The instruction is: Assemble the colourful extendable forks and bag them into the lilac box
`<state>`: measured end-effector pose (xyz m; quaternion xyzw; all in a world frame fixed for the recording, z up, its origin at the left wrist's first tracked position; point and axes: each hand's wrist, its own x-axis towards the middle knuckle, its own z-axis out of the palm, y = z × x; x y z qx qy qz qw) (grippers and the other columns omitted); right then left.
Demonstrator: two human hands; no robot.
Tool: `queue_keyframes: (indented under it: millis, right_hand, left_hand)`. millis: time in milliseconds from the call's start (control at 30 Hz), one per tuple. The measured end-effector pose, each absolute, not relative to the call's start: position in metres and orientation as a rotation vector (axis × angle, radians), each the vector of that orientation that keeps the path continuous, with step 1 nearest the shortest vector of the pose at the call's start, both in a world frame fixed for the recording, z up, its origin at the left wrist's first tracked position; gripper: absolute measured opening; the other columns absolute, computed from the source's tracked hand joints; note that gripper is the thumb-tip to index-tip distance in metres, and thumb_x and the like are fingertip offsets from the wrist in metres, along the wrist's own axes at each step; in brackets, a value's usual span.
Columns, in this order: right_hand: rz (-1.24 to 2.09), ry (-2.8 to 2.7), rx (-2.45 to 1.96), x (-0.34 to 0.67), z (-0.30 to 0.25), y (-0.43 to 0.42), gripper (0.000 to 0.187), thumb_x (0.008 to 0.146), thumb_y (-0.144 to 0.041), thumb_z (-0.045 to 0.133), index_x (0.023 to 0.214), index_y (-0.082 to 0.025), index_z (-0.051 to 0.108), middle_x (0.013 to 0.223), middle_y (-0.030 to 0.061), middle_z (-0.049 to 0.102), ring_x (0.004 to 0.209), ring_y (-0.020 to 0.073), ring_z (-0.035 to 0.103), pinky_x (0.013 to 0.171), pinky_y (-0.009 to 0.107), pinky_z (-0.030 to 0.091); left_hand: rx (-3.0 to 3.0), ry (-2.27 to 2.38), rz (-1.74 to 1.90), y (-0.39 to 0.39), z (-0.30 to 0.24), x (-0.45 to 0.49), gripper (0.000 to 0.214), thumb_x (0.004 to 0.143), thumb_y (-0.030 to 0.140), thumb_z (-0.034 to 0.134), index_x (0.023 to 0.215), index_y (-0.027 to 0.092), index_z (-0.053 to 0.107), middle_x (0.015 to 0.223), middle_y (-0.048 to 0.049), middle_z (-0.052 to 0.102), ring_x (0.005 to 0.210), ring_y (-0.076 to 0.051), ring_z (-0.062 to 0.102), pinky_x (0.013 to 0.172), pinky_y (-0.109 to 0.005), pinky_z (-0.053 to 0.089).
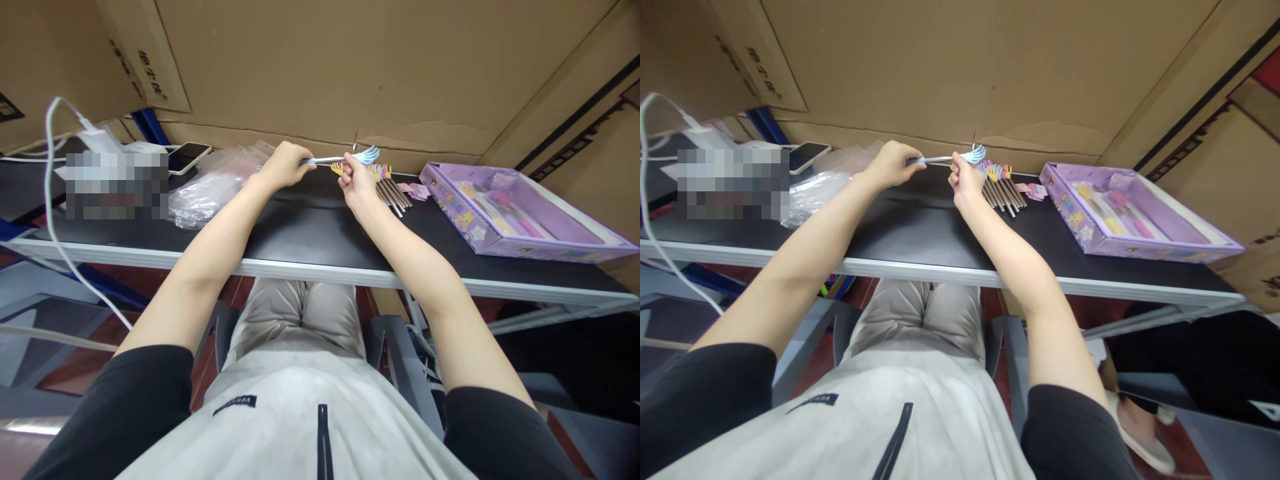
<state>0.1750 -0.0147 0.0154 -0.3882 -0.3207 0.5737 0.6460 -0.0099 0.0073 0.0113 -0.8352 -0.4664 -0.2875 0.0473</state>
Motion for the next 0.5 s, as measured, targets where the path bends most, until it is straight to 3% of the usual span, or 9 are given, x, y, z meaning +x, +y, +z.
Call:
queue_keyframes:
  millis: [167,367,500]
  right_hand:
    - [1.319,-0.784,-0.877,0.174,0.015,-0.017,0.046,0.093,-0.024,0.079,0.072,-0.021,0.038,0.051,-0.014,0.034,0.04,0.0001,0.03,0.042,0.012,0.026]
    - [1.314,-0.686,-0.848,0.174,0.022,-0.022,0.041,0.103,-0.012,0.061,0.069,-0.02,0.04,0.048,-0.0122,0.035,0.038,0.0006,0.028,0.039,0.011,0.023]
    - [1.203,-0.628,-0.825,0.195,0.03,-0.007,0.041,0.1,-0.015,0.067,0.068,-0.019,0.041,0.049,-0.0121,0.034,0.039,0.0004,0.027,0.038,0.012,0.022]
  left_hand:
    - [-2.569,-1.341,-0.904,0.014,0.007,-0.009,0.031,0.099,0.032,0.056,0.111,0.018,0.081,0.103,-0.0118,0.079,0.109,-0.031,0.069,0.099,-0.043,0.045]
    - [-2.524,-1.366,-0.834,0.017,0.008,-0.01,0.031,0.098,0.031,0.055,0.106,0.018,0.082,0.103,-0.0126,0.081,0.108,-0.032,0.071,0.103,-0.047,0.043]
    - [-2.434,-1.477,-0.787,0.014,0.014,-0.031,0.03,0.096,0.029,0.054,0.098,0.019,0.081,0.103,-0.0155,0.082,0.103,-0.031,0.073,0.099,-0.049,0.042]
